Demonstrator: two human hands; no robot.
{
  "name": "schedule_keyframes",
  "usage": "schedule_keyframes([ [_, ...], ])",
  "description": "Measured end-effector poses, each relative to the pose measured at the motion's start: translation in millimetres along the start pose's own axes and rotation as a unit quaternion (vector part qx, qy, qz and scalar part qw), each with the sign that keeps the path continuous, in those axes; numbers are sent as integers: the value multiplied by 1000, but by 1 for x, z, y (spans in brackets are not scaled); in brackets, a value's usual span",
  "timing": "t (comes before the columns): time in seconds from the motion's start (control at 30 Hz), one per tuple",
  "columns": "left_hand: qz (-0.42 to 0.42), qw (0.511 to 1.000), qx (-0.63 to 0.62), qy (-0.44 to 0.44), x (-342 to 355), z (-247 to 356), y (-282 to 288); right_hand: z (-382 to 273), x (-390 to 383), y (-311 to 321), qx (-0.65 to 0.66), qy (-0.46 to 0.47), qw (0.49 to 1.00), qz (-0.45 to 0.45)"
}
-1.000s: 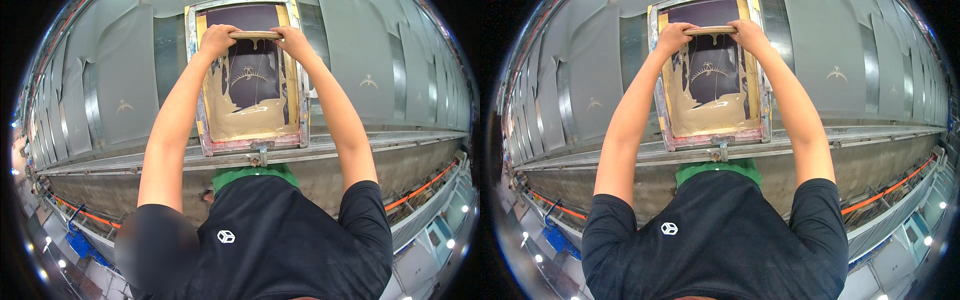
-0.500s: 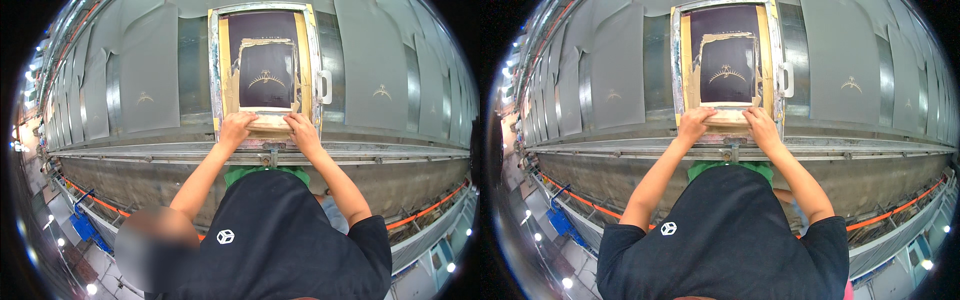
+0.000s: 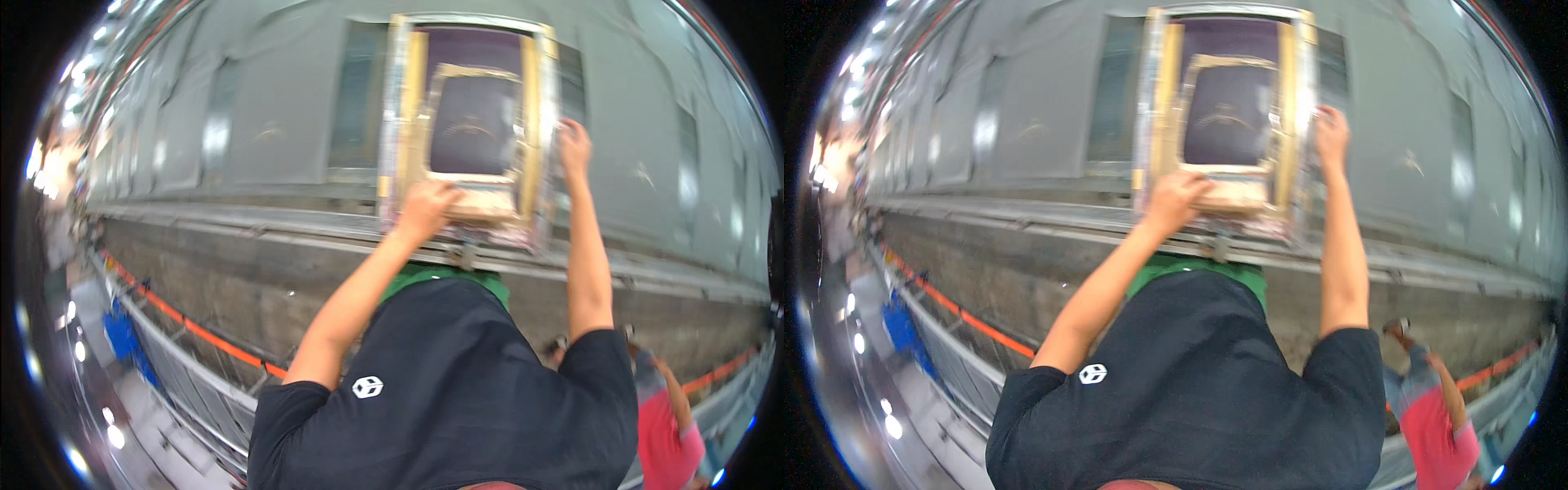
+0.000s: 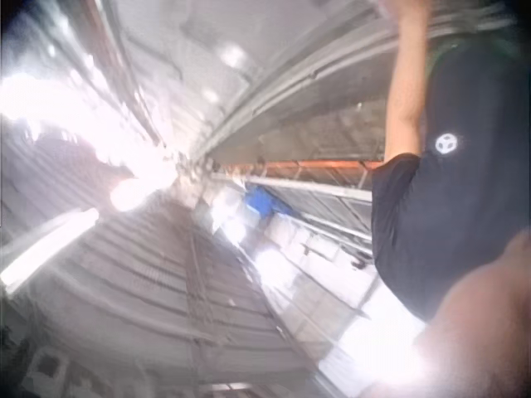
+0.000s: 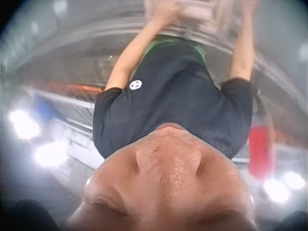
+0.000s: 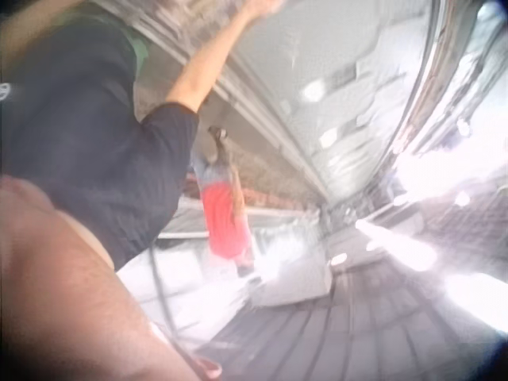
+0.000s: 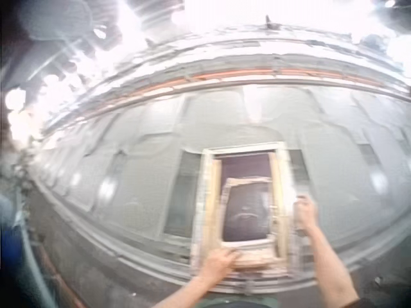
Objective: The person uses a squeegee to pull ink across a screen-printing frame, then lifts the frame to reveal a printed design on fabric below. They walk to a workbench, pour liquid onto the screen, and return to the press to repeat the printing motion.
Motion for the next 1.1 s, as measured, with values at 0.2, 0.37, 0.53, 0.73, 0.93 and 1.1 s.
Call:
schedule_keyframes([
  [0.2, 35, 999, -11, 2, -43, -22, 40, -53, -24, -29, 76, -39, 996, 4],
  [0.37, 26, 997, -15, 65, -106, -121, 99, -134, -79, -148, 107, -59, 992, -35],
  [0.53, 31, 996, 23, 75, -155, -209, 163, -176, -128, -246, 175, -77, 980, -46],
  [0.73, -13, 998, 39, 50, -147, -171, 192, -167, -136, -220, 142, -54, 988, -32],
  [0.93, 13, 999, 30, 14, -146, -179, 186, -171, -132, -218, 73, -96, 992, -34],
  [1.1, 13, 1000, 27, -4, -174, -175, 186, -178, -126, -216, -1, 5, 1000, 27],
])
Point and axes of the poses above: each hand's wrist, its own x-axis towards the middle knuckle, its own y-axis out of the back of the hand, z = x × y, the point moved 4 cm from there along x, towards the middle knuckle, and after that the axes turned 9 degrees about -y, right-handed, at the moved point
